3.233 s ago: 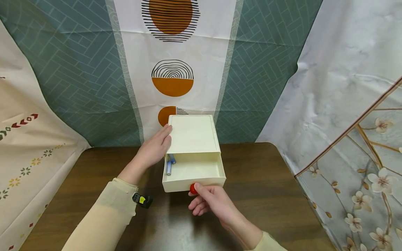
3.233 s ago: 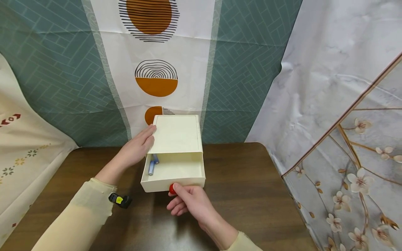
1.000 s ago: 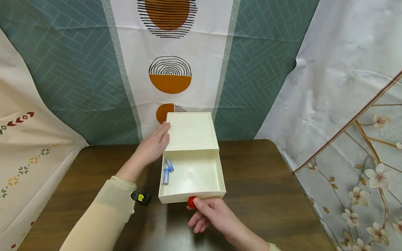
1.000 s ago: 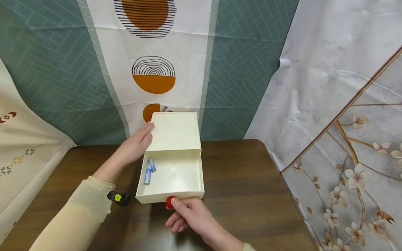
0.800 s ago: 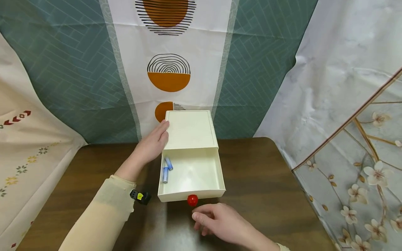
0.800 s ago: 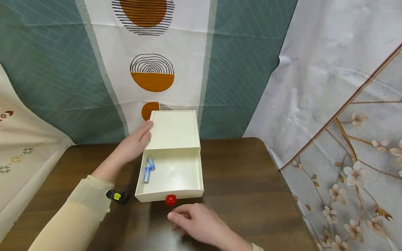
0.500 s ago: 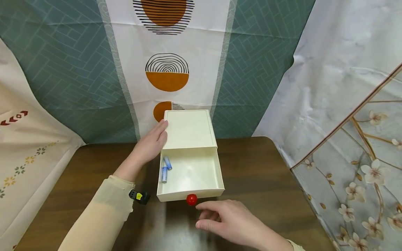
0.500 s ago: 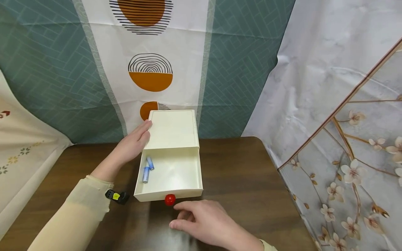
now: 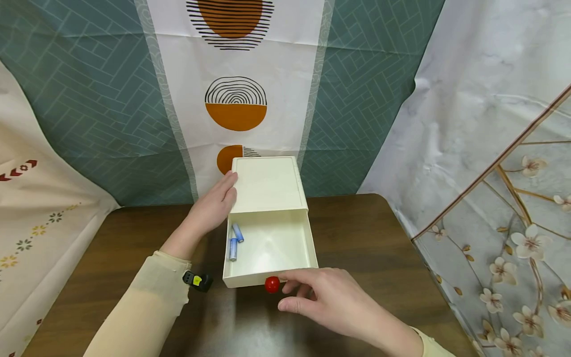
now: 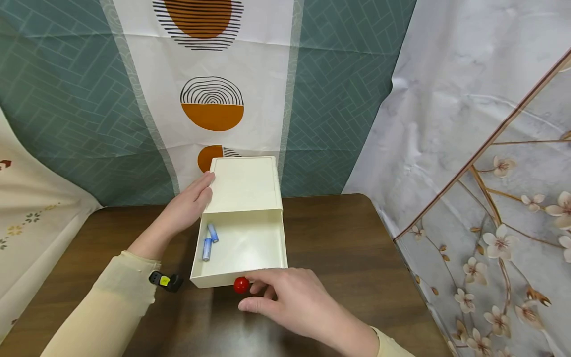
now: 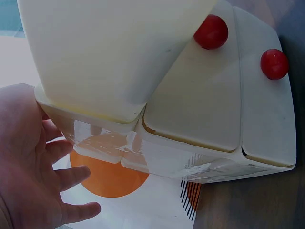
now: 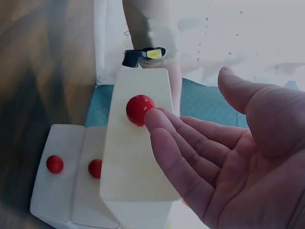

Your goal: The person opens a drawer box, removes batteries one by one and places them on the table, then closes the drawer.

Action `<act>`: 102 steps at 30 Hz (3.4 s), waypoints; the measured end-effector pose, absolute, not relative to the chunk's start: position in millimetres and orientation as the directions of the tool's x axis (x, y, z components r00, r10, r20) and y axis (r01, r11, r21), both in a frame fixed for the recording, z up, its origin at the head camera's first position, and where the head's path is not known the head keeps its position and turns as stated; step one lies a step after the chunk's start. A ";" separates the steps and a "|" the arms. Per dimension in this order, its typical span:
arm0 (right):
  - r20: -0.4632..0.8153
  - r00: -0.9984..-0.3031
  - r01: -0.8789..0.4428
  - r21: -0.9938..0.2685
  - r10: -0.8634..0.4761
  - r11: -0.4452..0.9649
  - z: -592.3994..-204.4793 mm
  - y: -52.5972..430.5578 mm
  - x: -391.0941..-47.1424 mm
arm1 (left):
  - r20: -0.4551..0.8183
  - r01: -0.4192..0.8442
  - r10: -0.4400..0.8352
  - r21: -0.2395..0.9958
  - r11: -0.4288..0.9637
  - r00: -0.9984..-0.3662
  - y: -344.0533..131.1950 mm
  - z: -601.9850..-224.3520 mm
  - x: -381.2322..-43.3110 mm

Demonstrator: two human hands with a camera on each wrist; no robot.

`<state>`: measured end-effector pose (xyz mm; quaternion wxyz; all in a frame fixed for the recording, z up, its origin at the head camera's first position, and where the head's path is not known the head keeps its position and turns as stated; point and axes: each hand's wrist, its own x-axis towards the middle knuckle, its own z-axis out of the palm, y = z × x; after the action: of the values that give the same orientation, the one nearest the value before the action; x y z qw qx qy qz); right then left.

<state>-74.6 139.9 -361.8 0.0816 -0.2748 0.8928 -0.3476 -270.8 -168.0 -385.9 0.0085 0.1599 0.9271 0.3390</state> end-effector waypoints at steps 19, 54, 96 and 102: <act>0.120 -0.855 -0.467 -0.602 -0.505 0.647 -355.9 137.3 -89.2 | 0.092 0.291 0.303 0.633 0.718 -0.949 -167.8 -387.9 -269.8; 0.214 -0.775 -0.625 -0.405 -0.595 0.667 -355.3 127.7 -140.4 | 0.089 0.294 0.310 0.632 0.717 -0.947 -167.9 -388.3 -270.9; 0.036 -0.654 -0.748 -0.180 -0.755 0.639 -367.9 83.1 -191.6 | 0.101 0.301 0.309 0.627 0.719 -0.946 -170.6 -388.6 -269.5; 0.009 -0.657 -0.740 -0.197 -0.754 0.643 -369.8 72.4 -203.0 | 0.102 0.305 0.312 0.623 0.720 -0.945 -171.5 -389.8 -269.7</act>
<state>-203.0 72.4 -369.8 0.0372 -0.4124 0.9056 -0.0921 -269.7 -171.5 -389.8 0.0050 0.1662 0.9274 0.3352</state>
